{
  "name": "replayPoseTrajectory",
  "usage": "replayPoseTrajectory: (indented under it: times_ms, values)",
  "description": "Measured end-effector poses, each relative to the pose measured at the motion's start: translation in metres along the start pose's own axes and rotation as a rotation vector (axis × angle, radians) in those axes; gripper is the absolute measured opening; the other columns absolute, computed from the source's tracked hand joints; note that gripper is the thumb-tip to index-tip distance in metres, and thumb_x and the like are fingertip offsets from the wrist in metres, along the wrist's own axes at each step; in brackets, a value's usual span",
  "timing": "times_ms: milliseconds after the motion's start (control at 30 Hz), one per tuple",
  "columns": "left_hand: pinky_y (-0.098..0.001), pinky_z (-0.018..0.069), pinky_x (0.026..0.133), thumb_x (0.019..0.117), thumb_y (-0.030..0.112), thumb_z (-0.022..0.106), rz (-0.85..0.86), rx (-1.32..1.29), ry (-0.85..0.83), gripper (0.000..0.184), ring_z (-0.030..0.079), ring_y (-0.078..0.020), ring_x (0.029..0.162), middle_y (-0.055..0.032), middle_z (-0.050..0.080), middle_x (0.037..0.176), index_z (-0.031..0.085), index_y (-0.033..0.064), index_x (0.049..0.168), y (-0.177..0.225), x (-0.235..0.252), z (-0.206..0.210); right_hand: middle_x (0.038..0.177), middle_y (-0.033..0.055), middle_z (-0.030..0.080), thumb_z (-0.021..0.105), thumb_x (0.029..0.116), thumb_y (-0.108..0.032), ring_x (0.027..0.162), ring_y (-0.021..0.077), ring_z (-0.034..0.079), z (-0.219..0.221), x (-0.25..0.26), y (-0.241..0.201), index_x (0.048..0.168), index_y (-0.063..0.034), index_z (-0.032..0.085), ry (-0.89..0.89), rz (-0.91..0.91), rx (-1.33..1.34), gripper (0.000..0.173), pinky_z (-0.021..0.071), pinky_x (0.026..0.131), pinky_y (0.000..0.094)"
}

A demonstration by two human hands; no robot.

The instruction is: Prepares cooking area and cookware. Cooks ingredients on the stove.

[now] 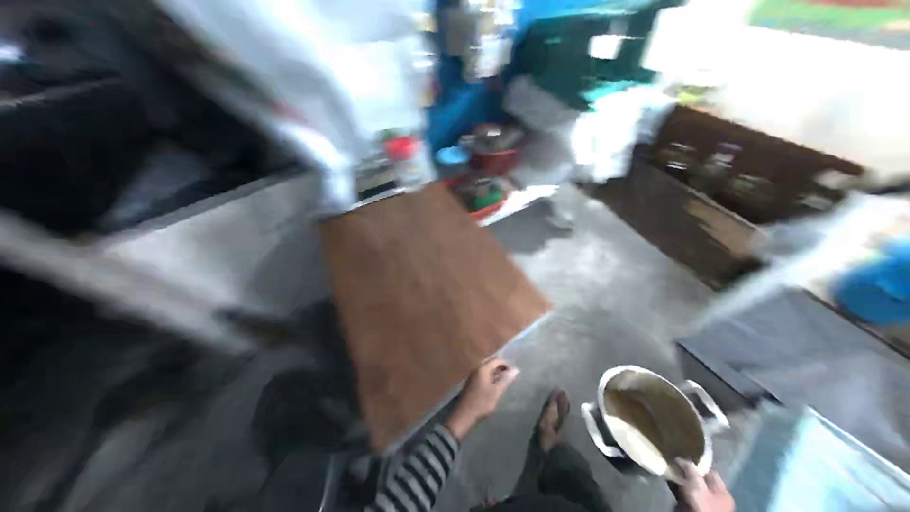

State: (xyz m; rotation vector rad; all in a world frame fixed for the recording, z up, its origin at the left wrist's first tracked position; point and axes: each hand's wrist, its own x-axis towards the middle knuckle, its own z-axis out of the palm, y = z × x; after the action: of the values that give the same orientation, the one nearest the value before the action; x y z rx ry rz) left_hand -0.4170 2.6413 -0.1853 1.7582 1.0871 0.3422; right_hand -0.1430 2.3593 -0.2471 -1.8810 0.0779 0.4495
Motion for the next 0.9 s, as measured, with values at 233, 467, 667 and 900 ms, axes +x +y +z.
replayPoseTrajectory:
  times_ms: [233,467,667,900]
  values:
    - [-0.0449,0.0634,0.082,0.1049,0.028,0.058,-0.164,-0.216,-0.2,0.033,0.075,-0.0245,0.091,-0.0139,0.075,0.102,0.067,-0.0005,0.12,0.018,0.161,0.127,0.084,0.0198,0.066,0.067,0.0935,-0.008,0.074,0.0304,0.066,0.039,0.151,-0.054,0.103,0.0062,0.064,0.186,0.041,0.05,0.018,0.0577,0.068,0.0528]
    - [-0.0458,0.0622,0.086,0.1059,0.032,0.056,-0.043,-0.166,-0.377,0.038,0.073,-0.0254,0.098,-0.015,0.073,0.107,0.064,-0.0007,0.123,0.151,0.339,0.225,0.08,0.0151,0.065,0.069,0.0908,-0.016,0.071,0.0283,0.065,0.008,0.281,-0.151,0.096,0.0009,0.065,0.343,0.104,0.036,0.018,0.0565,0.067,0.0513]
    - [-0.044,0.0614,0.083,0.1065,0.028,0.055,0.03,-0.085,-0.558,0.037,0.072,-0.0248,0.095,-0.0172,0.072,0.107,0.062,-0.0036,0.124,0.249,0.473,0.311,0.076,0.0143,0.061,0.068,0.0912,-0.01,0.066,0.0271,0.062,-0.027,0.373,-0.194,0.09,0.0011,0.062,0.64,0.183,0.201,0.013,0.0545,0.062,0.0488]
    - [-0.0448,0.0624,0.083,0.1066,0.028,0.055,0.109,0.022,-0.71,0.036,0.073,-0.0244,0.095,-0.0163,0.073,0.105,0.063,-0.0027,0.124,0.331,0.612,0.451,0.08,0.0175,0.06,0.066,0.0923,-0.007,0.066,0.0284,0.06,-0.07,0.48,-0.172,0.089,0.0022,0.06,0.964,0.351,0.319,0.011,0.053,0.06,0.0495]
